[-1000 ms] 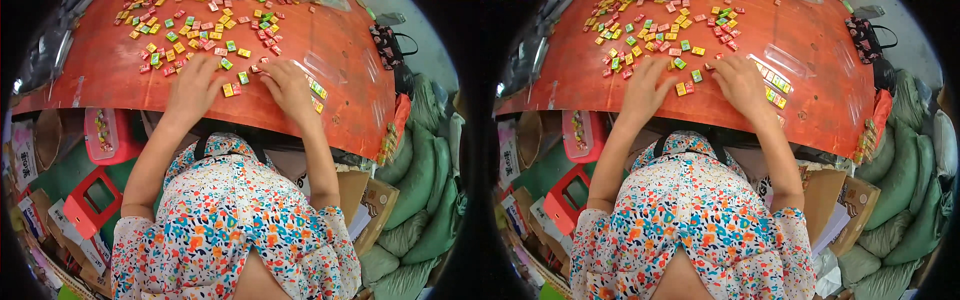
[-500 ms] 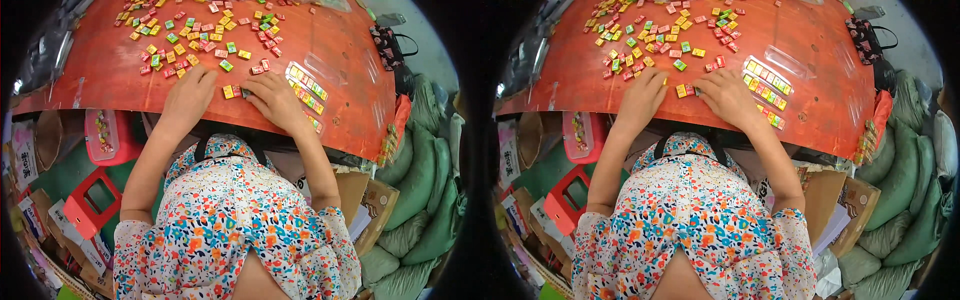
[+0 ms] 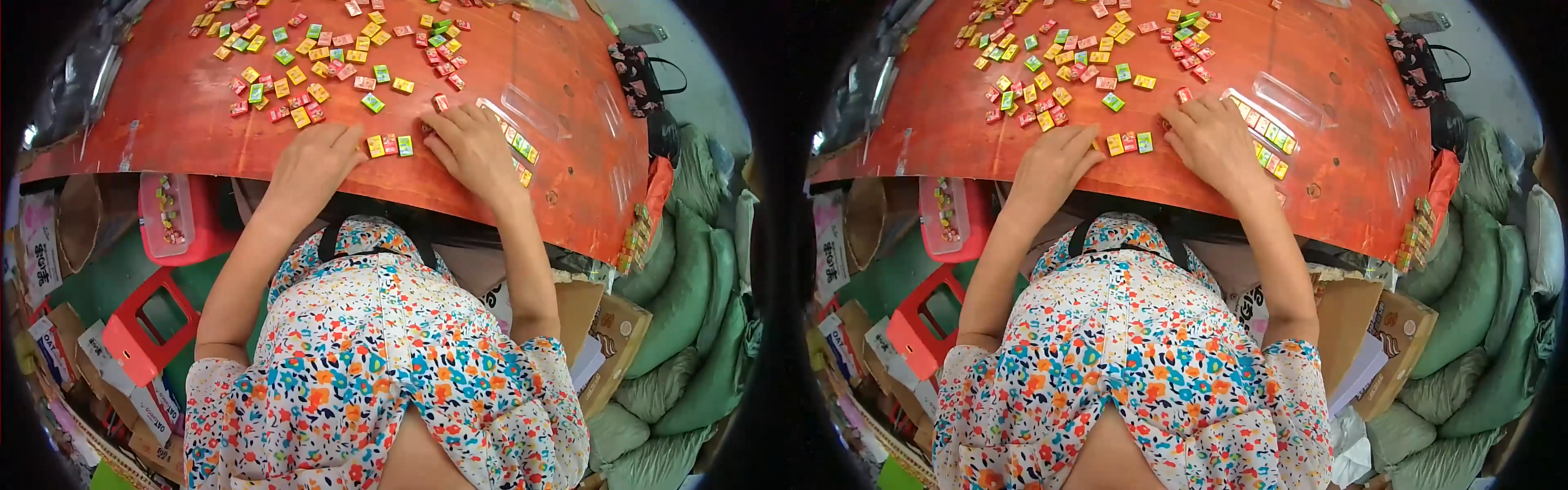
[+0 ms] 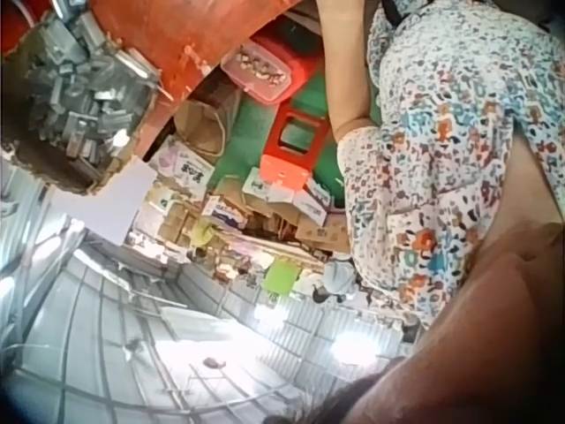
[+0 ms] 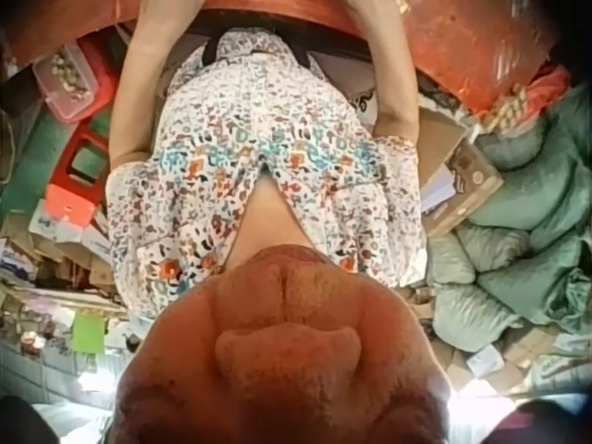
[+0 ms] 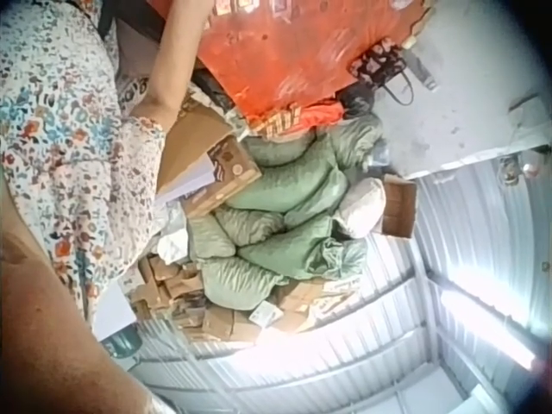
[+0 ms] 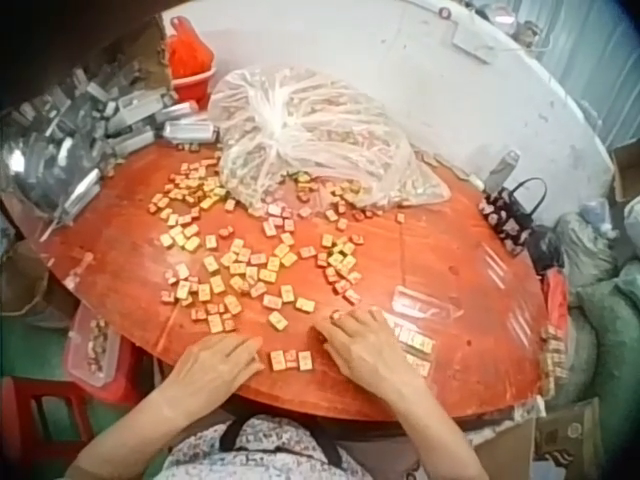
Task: Arranging small colorful rectangular items into clear plastic trays on a workbench.
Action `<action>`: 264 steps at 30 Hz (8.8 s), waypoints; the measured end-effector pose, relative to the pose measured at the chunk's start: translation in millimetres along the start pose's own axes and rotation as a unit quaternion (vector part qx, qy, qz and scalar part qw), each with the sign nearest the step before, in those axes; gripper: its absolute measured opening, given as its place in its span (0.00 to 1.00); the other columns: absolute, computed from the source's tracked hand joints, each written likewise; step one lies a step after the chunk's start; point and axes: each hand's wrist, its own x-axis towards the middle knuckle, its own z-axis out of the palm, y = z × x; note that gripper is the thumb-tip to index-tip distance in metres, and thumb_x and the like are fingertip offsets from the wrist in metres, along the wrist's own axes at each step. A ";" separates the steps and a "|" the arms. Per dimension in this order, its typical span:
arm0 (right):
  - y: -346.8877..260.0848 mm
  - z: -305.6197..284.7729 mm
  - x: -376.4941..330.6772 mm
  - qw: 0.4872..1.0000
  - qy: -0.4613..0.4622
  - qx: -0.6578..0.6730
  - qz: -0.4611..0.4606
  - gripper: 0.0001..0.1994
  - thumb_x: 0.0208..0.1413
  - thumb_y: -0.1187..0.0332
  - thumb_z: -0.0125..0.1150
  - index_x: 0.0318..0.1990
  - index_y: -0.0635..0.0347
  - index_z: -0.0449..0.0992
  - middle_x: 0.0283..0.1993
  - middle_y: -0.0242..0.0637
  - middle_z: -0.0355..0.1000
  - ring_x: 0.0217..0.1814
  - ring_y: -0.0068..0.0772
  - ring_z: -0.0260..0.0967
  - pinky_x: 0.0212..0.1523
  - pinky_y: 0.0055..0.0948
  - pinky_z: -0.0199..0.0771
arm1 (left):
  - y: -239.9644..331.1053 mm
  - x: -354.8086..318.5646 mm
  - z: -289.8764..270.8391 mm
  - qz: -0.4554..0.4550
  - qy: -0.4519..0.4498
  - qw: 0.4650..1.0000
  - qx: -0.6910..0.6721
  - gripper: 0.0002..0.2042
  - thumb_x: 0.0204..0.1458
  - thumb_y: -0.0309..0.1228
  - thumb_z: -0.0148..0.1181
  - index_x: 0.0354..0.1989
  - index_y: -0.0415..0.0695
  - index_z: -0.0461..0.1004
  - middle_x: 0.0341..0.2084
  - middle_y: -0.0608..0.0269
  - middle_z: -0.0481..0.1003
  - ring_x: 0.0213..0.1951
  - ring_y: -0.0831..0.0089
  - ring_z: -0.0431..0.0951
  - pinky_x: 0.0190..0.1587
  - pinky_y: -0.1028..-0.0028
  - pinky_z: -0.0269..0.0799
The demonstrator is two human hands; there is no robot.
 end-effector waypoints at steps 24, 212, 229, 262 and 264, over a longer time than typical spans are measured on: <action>8.9 20.7 38.6 0.999 0.050 -0.002 -0.011 0.12 0.56 0.67 0.60 0.47 0.56 0.77 0.41 0.37 0.74 0.44 0.41 0.71 0.46 0.39 0.68 | -14.3 50.9 27.5 0.002 0.040 0.999 0.001 0.11 0.49 0.32 0.64 0.35 0.39 0.72 0.33 0.52 0.74 0.41 0.54 0.76 0.40 0.59 0.74; 145.4 -57.8 -420.0 0.251 0.650 0.438 0.567 0.21 0.61 0.53 0.61 0.50 0.61 0.71 0.46 0.37 0.74 0.42 0.30 0.75 0.36 0.22 0.78 | 176.9 131.7 145.7 0.122 -0.345 0.820 -0.440 0.18 0.55 0.28 0.63 0.54 0.37 0.73 0.42 0.57 0.77 0.43 0.71 0.78 0.45 0.74 0.75; 355.6 -38.6 -134.3 0.882 0.094 -0.113 0.447 0.32 0.66 0.46 0.40 0.70 0.58 0.54 0.76 0.43 0.45 0.78 0.42 0.40 0.74 0.49 0.38 | 126.8 136.8 132.8 0.336 -0.248 0.909 0.014 0.38 0.52 0.58 0.55 0.67 0.49 0.60 0.70 0.59 0.54 0.71 0.57 0.50 0.72 0.50 0.38; 226.6 -41.6 -254.4 0.848 0.076 -0.180 0.492 0.09 0.57 0.69 0.54 0.41 0.58 0.80 0.42 0.43 0.75 0.44 0.49 0.73 0.45 0.45 0.73 | 116.7 147.9 145.2 0.351 -0.096 0.928 -0.082 0.32 0.53 0.50 0.59 0.63 0.45 0.65 0.65 0.53 0.60 0.68 0.52 0.54 0.70 0.50 0.45; 242.4 -28.3 -227.5 0.878 0.099 -0.142 0.446 0.10 0.58 0.66 0.54 0.42 0.55 0.80 0.41 0.45 0.74 0.43 0.50 0.72 0.44 0.46 0.73 | 124.9 177.4 145.7 0.305 -0.012 0.952 0.010 0.32 0.54 0.52 0.57 0.64 0.45 0.65 0.67 0.53 0.58 0.69 0.51 0.52 0.70 0.51 0.43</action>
